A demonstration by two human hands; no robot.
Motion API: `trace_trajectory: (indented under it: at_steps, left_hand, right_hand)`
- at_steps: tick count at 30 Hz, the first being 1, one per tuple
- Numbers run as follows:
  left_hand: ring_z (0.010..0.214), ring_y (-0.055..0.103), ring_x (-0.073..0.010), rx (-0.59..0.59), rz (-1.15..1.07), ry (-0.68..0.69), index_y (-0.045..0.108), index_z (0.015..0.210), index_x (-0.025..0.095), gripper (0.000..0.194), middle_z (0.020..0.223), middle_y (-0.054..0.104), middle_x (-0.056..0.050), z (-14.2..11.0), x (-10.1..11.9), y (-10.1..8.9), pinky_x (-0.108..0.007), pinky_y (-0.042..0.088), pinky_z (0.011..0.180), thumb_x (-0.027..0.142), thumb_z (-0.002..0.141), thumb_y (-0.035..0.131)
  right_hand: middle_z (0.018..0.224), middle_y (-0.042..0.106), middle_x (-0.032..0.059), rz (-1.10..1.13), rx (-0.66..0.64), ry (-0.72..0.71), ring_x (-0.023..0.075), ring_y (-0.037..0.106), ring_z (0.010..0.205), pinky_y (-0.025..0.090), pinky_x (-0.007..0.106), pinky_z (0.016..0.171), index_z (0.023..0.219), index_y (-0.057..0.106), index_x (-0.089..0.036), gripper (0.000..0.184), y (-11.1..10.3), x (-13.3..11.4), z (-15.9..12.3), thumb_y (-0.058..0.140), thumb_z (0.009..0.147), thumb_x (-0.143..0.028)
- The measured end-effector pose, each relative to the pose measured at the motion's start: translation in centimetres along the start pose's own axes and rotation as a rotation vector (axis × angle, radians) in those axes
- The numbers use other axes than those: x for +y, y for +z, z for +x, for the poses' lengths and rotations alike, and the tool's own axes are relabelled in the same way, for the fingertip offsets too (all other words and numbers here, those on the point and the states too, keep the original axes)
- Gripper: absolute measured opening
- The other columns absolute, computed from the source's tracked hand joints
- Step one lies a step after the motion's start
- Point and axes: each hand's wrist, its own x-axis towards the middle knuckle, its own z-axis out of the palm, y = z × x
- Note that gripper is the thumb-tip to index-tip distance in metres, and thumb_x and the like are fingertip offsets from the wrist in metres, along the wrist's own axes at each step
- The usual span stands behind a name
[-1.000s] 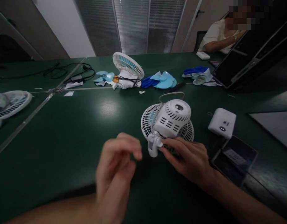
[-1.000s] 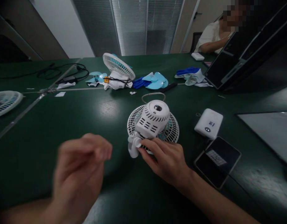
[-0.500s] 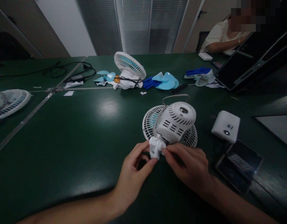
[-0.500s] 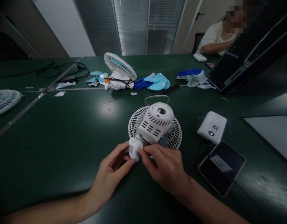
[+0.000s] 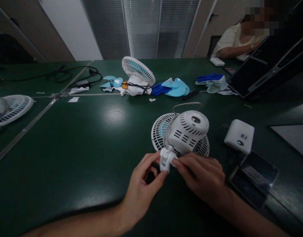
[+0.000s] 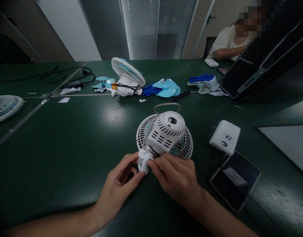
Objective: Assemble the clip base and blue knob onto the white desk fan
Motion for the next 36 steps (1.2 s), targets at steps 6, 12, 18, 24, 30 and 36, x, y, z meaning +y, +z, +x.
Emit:
trace_trajectory:
  at_steps: [6,12,18,24,30,36]
  left_hand:
    - [0.088,0.055,-0.0164,0.001,-0.006,-0.015,0.064,0.134,0.029,0.039,0.111,0.061,-0.006,0.1,0.0,-0.1,-0.027,0.047,0.076,0.025,0.095,0.068]
    - [0.089,0.056,-0.0170,0.000,0.004,0.001,0.064,0.134,0.029,0.039,0.110,0.061,-0.006,0.1,0.1,0.0,-0.027,0.047,0.077,0.024,0.096,0.067]
    - [0.087,0.054,-0.0156,0.012,-0.021,-0.016,0.064,0.133,0.029,0.038,0.111,0.060,-0.005,0.1,0.2,0.1,-0.026,0.047,0.076,0.024,0.095,0.068]
    - [0.089,0.054,-0.0158,0.004,-0.018,-0.007,0.063,0.135,0.032,0.039,0.111,0.059,-0.004,0.0,0.2,-0.1,-0.027,0.047,0.078,0.025,0.097,0.067]
    - [0.089,0.055,-0.0152,0.002,-0.010,-0.003,0.063,0.134,0.032,0.037,0.112,0.059,-0.004,0.1,0.2,0.1,-0.026,0.046,0.078,0.024,0.097,0.066]
    - [0.092,0.055,-0.0162,0.003,0.005,0.004,0.063,0.134,0.031,0.038,0.111,0.060,-0.004,0.0,0.4,0.0,-0.027,0.046,0.079,0.021,0.097,0.065]
  right_hand:
    - [0.079,0.074,-0.0014,-0.005,0.017,-0.040,0.0112,0.070,0.064,0.052,0.023,0.060,0.105,0.066,-0.019,0.012,-0.7,0.2,-0.2,0.069,0.094,-0.022]
    - [0.092,0.077,-0.0003,0.121,-0.028,-0.127,0.0113,0.074,0.076,0.060,0.021,0.072,0.114,0.067,-0.018,0.025,-1.4,1.0,0.0,0.068,0.091,-0.008]
    - [0.076,0.074,-0.0025,0.012,0.054,-0.008,0.0106,0.070,0.062,0.053,0.023,0.059,0.093,0.065,-0.020,0.007,-0.3,0.0,0.4,0.070,0.092,-0.015]
    - [0.092,0.077,-0.0008,0.092,-0.047,-0.178,0.0107,0.073,0.075,0.058,0.021,0.067,0.128,0.061,-0.020,0.038,-1.0,1.6,-0.4,0.067,0.092,-0.009]
    - [0.078,0.075,-0.0017,0.033,0.018,-0.067,0.0103,0.070,0.065,0.054,0.022,0.062,0.096,0.065,-0.020,0.006,-0.5,0.6,0.2,0.069,0.094,-0.015]
    - [0.093,0.076,0.0004,0.099,-0.004,-0.184,0.0095,0.072,0.077,0.056,0.021,0.069,0.114,0.066,-0.016,0.023,-0.7,1.5,-0.3,0.069,0.092,-0.011]
